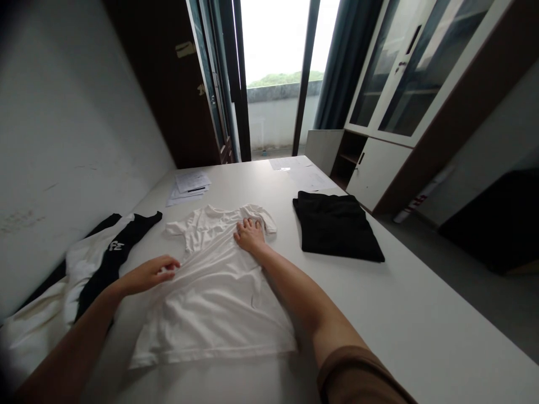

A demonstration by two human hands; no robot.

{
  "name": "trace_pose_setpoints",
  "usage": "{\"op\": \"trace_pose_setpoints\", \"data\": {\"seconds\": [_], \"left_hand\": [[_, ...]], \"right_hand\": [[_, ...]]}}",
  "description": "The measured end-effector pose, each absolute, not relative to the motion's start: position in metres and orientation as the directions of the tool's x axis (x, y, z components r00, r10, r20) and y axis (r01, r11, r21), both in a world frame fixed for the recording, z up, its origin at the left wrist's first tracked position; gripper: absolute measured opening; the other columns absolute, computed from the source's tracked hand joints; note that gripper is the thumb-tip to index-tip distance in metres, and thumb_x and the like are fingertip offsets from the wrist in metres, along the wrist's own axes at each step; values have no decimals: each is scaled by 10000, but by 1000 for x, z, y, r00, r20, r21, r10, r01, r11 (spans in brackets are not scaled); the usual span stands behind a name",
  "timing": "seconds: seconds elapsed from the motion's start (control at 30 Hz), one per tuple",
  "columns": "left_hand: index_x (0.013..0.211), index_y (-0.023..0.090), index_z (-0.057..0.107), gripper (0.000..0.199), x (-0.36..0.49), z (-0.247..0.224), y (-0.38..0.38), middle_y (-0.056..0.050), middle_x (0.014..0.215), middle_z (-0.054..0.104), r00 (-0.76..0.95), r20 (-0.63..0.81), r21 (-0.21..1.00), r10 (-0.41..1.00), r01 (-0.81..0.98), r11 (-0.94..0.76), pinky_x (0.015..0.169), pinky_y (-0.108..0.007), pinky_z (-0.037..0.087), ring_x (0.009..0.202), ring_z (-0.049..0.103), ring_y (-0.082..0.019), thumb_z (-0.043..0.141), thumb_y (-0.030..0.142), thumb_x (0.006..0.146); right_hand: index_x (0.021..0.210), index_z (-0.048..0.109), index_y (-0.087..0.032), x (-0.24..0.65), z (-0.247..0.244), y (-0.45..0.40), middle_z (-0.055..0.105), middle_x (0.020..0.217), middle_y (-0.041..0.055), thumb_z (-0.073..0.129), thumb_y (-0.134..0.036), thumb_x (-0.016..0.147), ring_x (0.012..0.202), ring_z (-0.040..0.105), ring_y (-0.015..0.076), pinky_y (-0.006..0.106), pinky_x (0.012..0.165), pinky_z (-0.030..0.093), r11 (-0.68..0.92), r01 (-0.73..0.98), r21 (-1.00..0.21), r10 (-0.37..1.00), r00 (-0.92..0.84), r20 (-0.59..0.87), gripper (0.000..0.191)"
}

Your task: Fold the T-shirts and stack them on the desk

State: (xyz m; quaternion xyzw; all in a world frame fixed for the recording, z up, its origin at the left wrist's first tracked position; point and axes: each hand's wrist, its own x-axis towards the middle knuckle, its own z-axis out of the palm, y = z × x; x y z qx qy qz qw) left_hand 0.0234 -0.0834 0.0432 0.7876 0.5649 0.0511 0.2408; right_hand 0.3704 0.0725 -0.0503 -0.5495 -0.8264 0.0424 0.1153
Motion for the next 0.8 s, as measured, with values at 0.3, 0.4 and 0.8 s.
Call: {"op": "trace_pose_setpoints", "data": {"seconds": [0.3,0.4,0.8], "left_hand": [[1407,219,579,520,113,-35,61,-150,1518,509,102,110,180,989,976,-121,1196,-572,271,1441,395,-336,445,487,983],[1557,311,420,665,124,-56,83,-118,1665,307,-17,49,109,999,994,12,1162,-718,173,1531,218,-399,348,645,987],[1564,244,415,700,71,-49,138,-141,1676,268,-215,44,27,976,976,214,1179,-697,118,1544,155,-404,321,628,986]], "right_hand": [[1490,502,-255,377,-46,67,415,1588,113,434,-536,1014,1467,324,295,481,1197,185,423,882,-206,903,-391,179,557],[1442,550,-253,381,-46,68,477,1535,110,463,-526,1009,1443,349,292,469,1191,187,431,878,-208,896,-391,209,520],[1213,668,-153,444,-39,103,621,1255,195,540,-410,951,1195,498,337,457,1066,313,-73,937,-342,932,187,312,389]]}}
